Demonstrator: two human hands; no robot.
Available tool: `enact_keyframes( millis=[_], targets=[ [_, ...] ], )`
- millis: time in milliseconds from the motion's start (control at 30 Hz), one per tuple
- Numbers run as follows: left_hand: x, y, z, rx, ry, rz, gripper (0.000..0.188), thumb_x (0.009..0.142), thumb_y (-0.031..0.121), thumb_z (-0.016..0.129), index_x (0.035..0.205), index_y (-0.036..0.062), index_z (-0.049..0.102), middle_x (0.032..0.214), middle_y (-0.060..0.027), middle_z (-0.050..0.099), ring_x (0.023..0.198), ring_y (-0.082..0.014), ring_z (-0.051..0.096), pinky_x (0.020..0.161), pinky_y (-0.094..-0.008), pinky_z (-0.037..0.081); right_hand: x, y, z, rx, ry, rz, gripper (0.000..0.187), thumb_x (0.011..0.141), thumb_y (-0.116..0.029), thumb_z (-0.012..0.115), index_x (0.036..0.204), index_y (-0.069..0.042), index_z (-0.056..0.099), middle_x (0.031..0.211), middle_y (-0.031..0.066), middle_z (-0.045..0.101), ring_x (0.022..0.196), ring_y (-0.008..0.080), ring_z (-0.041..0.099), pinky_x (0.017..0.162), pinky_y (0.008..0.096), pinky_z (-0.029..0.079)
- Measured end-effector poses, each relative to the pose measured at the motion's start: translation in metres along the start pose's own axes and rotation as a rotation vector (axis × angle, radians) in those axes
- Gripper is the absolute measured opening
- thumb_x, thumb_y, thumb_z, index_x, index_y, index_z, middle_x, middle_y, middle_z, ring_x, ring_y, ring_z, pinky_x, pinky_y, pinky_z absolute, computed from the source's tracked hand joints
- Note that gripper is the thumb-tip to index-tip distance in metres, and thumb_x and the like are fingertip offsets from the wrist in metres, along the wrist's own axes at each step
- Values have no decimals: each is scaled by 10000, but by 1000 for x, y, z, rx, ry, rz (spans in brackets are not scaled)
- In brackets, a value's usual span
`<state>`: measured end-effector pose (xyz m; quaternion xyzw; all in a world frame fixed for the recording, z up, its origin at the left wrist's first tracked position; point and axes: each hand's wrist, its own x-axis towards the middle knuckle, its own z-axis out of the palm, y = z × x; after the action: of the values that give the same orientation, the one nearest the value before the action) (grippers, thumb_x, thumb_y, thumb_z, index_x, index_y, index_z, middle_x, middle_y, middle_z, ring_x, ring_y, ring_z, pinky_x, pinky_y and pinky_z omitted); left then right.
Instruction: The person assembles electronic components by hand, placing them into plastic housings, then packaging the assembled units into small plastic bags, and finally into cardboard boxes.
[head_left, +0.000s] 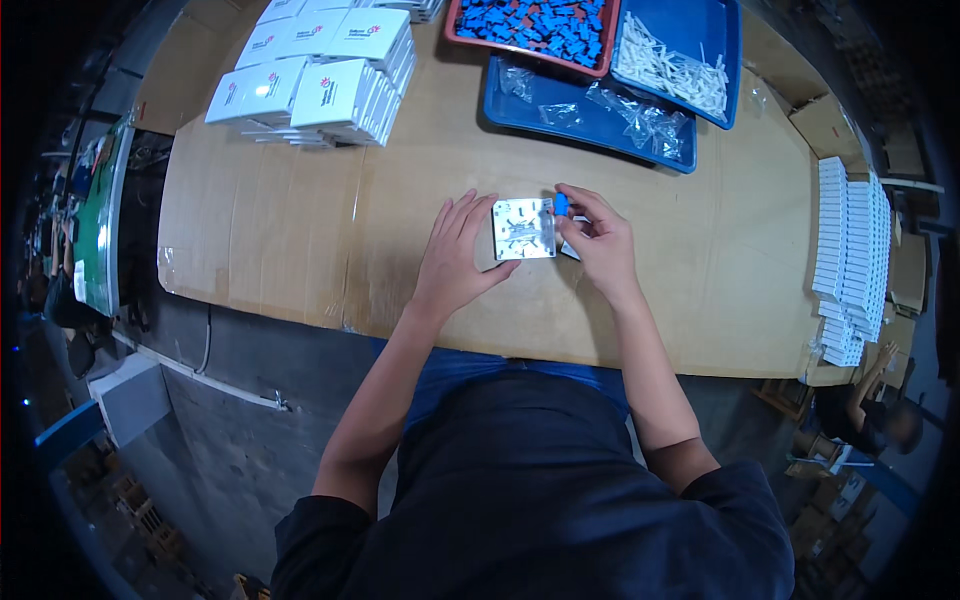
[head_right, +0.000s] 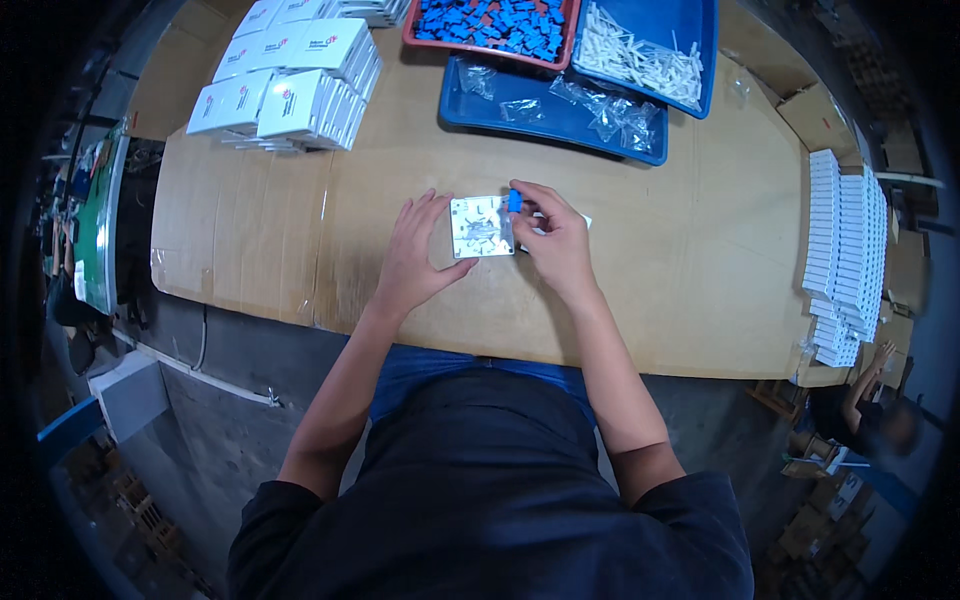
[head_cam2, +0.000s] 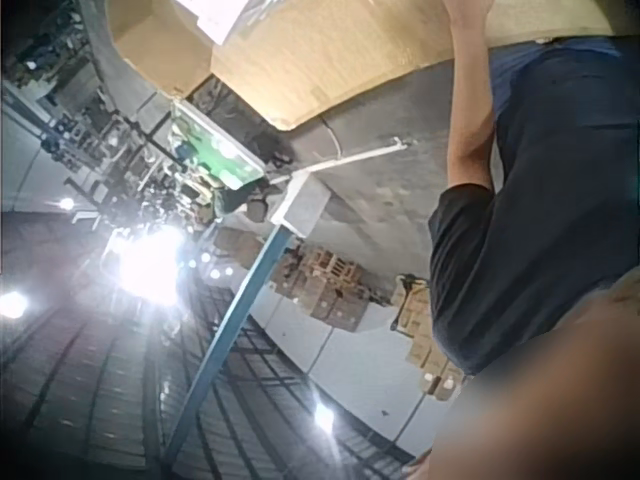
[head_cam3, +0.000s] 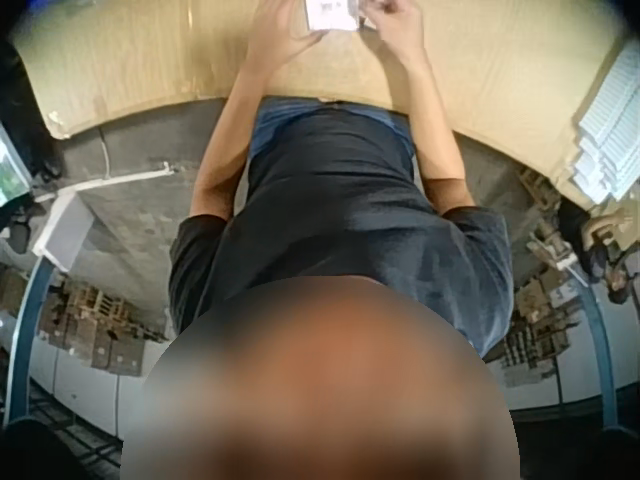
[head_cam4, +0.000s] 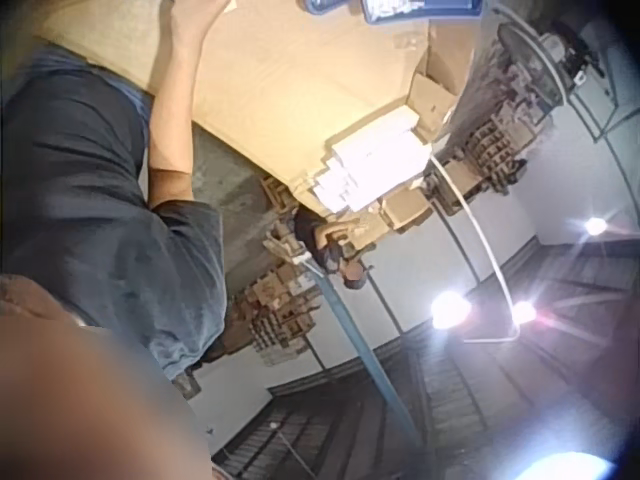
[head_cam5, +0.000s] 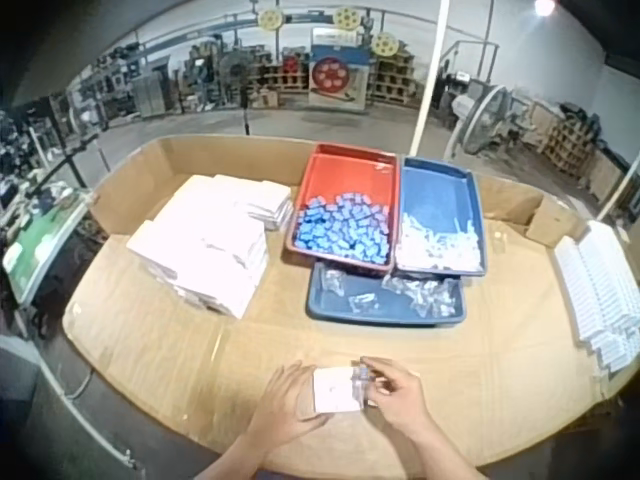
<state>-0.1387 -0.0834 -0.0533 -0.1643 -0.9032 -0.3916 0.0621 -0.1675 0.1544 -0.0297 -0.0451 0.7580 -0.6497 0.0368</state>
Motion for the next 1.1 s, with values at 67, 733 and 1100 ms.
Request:
enact_keyframes(
  millis=[67,733,1100],
  targets=[
    [0,1,-1,-10,-1,-11,863,768,344,885,1479,48,494,1463,-169,578,1454,-394,458,1240,-567,289,-1,-3,8,-160,-41,-40,454,917,40,708,1364,-2,643,1147,104,735,1027,177,722,854,298,589],
    [0,-1,-7,-46,-32,-32,905,759,331,885,1507,48,461,1491,-158,553,1471,-344,446,1271,-536,272,25,-5,48,-650,-168,-445,253,825,-74,797,1065,-18,739,1096,112,725,1009,321,692,838,410,575],
    [2,-2,-4,-59,-36,-17,889,743,280,863,1509,64,466,1451,-180,574,1443,-356,470,1261,-524,289,8,-14,51,-938,-166,-551,267,901,-161,750,1132,-29,765,1279,146,683,1283,334,607,1103,583,432]
  ],
)
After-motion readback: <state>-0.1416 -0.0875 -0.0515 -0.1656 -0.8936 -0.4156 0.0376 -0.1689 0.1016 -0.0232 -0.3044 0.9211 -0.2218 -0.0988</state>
